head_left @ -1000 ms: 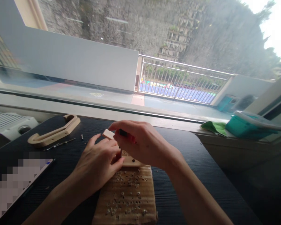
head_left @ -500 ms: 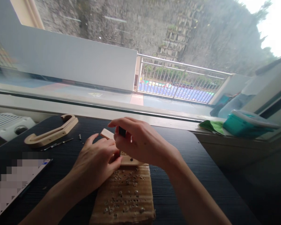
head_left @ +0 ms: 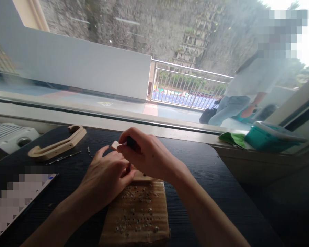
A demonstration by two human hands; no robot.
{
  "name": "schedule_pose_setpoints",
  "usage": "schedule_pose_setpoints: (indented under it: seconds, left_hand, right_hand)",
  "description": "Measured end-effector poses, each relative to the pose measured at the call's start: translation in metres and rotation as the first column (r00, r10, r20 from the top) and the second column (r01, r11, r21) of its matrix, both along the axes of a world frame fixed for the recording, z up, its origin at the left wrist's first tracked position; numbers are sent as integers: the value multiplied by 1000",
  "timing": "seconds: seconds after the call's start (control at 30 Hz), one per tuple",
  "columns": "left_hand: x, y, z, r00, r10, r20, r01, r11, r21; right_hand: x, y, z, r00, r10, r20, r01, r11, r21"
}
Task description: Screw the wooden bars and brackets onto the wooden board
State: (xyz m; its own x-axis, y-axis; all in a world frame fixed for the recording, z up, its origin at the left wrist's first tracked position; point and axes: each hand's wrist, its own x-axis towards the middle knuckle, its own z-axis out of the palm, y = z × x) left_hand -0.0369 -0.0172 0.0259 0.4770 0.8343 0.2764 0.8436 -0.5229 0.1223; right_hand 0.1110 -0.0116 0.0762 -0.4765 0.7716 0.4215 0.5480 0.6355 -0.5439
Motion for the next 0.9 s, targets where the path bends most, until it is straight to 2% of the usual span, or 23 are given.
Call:
schedule_pose_setpoints:
  seconds: [0.1, 0.23, 0.37, 0.53, 0.77, 0.9]
  left_hand:
    - [-1, 0, -1, 999, -16, 40, 15, 1000, 26]
    - [-3, 1, -4, 999, -14, 36, 15, 1000, -18]
    - [-4, 2, -4, 1000, -5, 30, 6, 999, -48]
    - [-2, -1, 0, 999, -17, 39, 18, 1000, -15]
    - [-3, -2, 2, 999, -36, 41, 36, 999, -5]
    - [-3, -1, -1, 998, -27, 51, 27, 1000, -2]
  right_hand:
    - [5, -4, 6, 996, 86, 25, -87, 996, 31]
    - [4, -4, 9, 993, 101, 55, -103, 994, 35]
    - [-3, 0, 4, 994, 31, 106, -35, 999, 34]
    - [-5, 5, 1, 989, -66, 133, 51, 992, 111]
    - [6, -4, 9, 993, 83, 89, -89, 994, 66]
    - [2, -3, 7, 993, 70, 97, -74, 996, 44]
